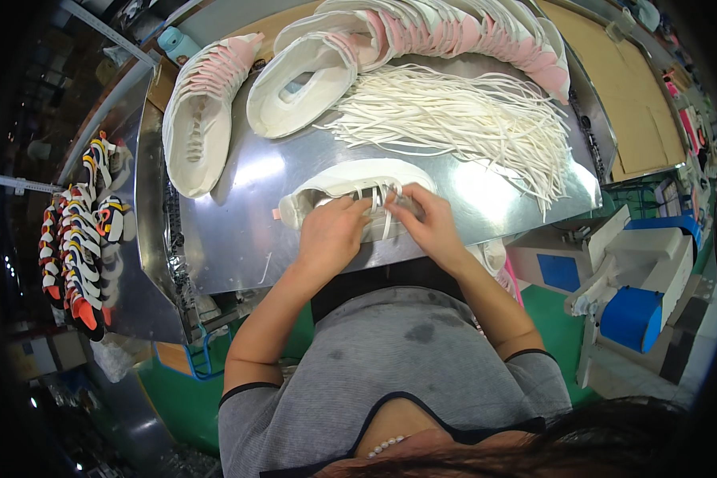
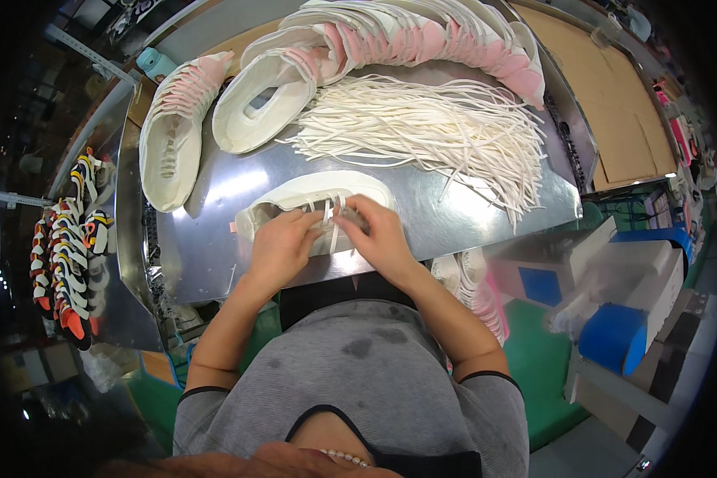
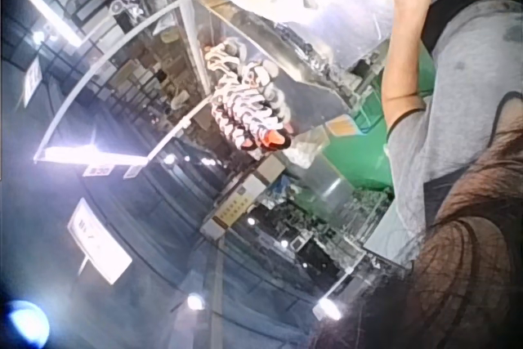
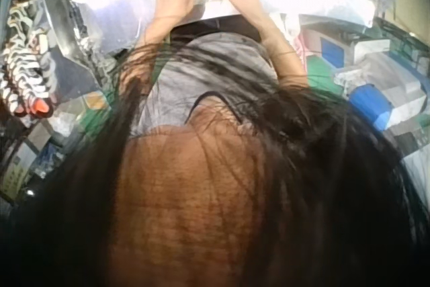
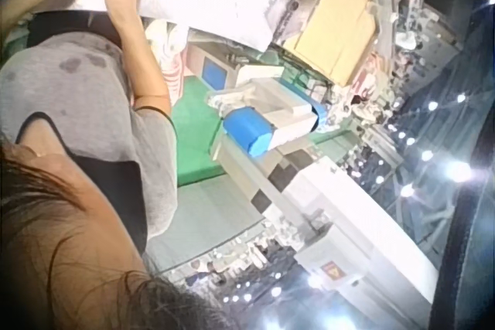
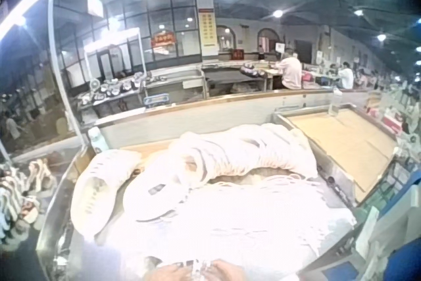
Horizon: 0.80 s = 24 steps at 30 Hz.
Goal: The person laces white sneakers by hand. The person takes a white lace from a pile on the table and threads it through the eyelets of a shoe, one after another, until the shoe is laced.
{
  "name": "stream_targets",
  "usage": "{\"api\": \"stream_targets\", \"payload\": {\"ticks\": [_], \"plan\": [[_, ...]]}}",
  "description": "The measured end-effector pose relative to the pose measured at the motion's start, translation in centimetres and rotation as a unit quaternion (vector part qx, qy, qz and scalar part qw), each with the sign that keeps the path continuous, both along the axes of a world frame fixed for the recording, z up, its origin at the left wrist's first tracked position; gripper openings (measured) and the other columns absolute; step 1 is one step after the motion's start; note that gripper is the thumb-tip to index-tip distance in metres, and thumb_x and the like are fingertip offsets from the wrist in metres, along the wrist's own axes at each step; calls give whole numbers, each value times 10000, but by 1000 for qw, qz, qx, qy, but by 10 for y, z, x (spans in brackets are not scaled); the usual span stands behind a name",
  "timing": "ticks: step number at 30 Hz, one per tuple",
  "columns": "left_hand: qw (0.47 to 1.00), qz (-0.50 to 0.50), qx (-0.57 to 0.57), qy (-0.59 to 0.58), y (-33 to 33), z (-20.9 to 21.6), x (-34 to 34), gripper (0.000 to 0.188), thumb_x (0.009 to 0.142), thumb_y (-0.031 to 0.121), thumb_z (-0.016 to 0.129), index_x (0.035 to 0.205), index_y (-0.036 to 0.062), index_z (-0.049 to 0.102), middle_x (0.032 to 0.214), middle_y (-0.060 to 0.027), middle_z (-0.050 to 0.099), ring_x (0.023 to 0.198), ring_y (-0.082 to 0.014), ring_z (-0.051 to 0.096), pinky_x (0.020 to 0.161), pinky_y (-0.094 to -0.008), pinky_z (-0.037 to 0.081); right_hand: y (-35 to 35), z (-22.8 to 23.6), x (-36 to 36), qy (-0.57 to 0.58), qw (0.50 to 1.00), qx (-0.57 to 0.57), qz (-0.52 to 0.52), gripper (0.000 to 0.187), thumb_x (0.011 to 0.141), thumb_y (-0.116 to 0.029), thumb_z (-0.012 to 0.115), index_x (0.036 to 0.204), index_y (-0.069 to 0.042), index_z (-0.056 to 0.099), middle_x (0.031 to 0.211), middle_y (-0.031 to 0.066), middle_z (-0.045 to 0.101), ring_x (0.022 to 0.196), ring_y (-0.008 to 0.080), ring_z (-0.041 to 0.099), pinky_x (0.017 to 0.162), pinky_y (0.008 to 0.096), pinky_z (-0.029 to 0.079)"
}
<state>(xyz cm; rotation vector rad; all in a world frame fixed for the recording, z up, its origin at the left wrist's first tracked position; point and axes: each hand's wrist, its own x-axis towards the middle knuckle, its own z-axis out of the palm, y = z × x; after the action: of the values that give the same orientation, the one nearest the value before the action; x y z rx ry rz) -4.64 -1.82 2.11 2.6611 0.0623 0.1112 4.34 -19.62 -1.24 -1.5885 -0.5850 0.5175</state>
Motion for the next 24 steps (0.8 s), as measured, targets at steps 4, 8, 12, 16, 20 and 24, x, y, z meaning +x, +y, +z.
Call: {"api": "stream_targets", "payload": {"ticks": [4, 8, 12, 16, 20, 24], "plan": [[995, -2, -95, 18, 5, -3, 3, 321, 857, 208, 714, 1143, 65, 686, 971, -132, 678, 938, -338, 654, 798, -413, 522, 14, -7, 11, -103, 994, -3, -45, 180, 890, -27, 678, 1067, -16, 651, 953, 105, 662, 755, 190, 668, 646, 300, 553], [995, -2, -105, 3, 6, -13, 5, 348, 822, 304, 743, 1095, 94, 701, 969, -112, 705, 906, -334, 672, 775, -437, 530, 18, -15, 10, -152, 986, -11, -68, 185, 874, -9, 676, 1055, -27, 644, 946, 105, 649, 769, 219, 674, 624, 299, 549], [995, 54, -84, 25, -3, -13, 10, 313, 829, 290, 753, 1020, 45, 709, 967, -136, 711, 906, -339, 672, 797, -407, 524, 21, -25, 10, -156, 984, -9, -88, 204, 880, -27, 686, 1074, -36, 625, 959, 113, 656, 781, 239, 673, 656, 321, 554], [997, 63, -47, 6, -6, -15, 11, 286, 819, 294, 767, 943, 42, 710, 903, -125, 712, 854, -334, 678, 750, -412, 526, 14, -20, 0, -93, 988, -3, -126, 251, 900, -66, 694, 1129, -38, 595, 991, 134, 670, 810, 283, 684, 704, 362, 552], [998, 38, -29, -37, -5, -20, 11, 272, 814, 321, 762, 905, 70, 712, 820, -113, 696, 758, -323, 671, 662, -415, 518, -18, -16, -21, -84, 991, -53, -86, 229, 945, -131, 665, 1117, -21, 562, 974, 167, 686, 858, 328, 695, 738, 389, 539], [999, 32, -15, -38, -3, -20, 11, 256, 814, 294, 774, 882, 57, 708, 818, -111, 690, 757, -320, 669, 673, -406, 516, -24, -13, -28, -44, 992, -102, -51, 171, 972, -154, 626, 1041, -17, 550, 921, 175, 688, 854, 330, 695, 727, 381, 531]]}}
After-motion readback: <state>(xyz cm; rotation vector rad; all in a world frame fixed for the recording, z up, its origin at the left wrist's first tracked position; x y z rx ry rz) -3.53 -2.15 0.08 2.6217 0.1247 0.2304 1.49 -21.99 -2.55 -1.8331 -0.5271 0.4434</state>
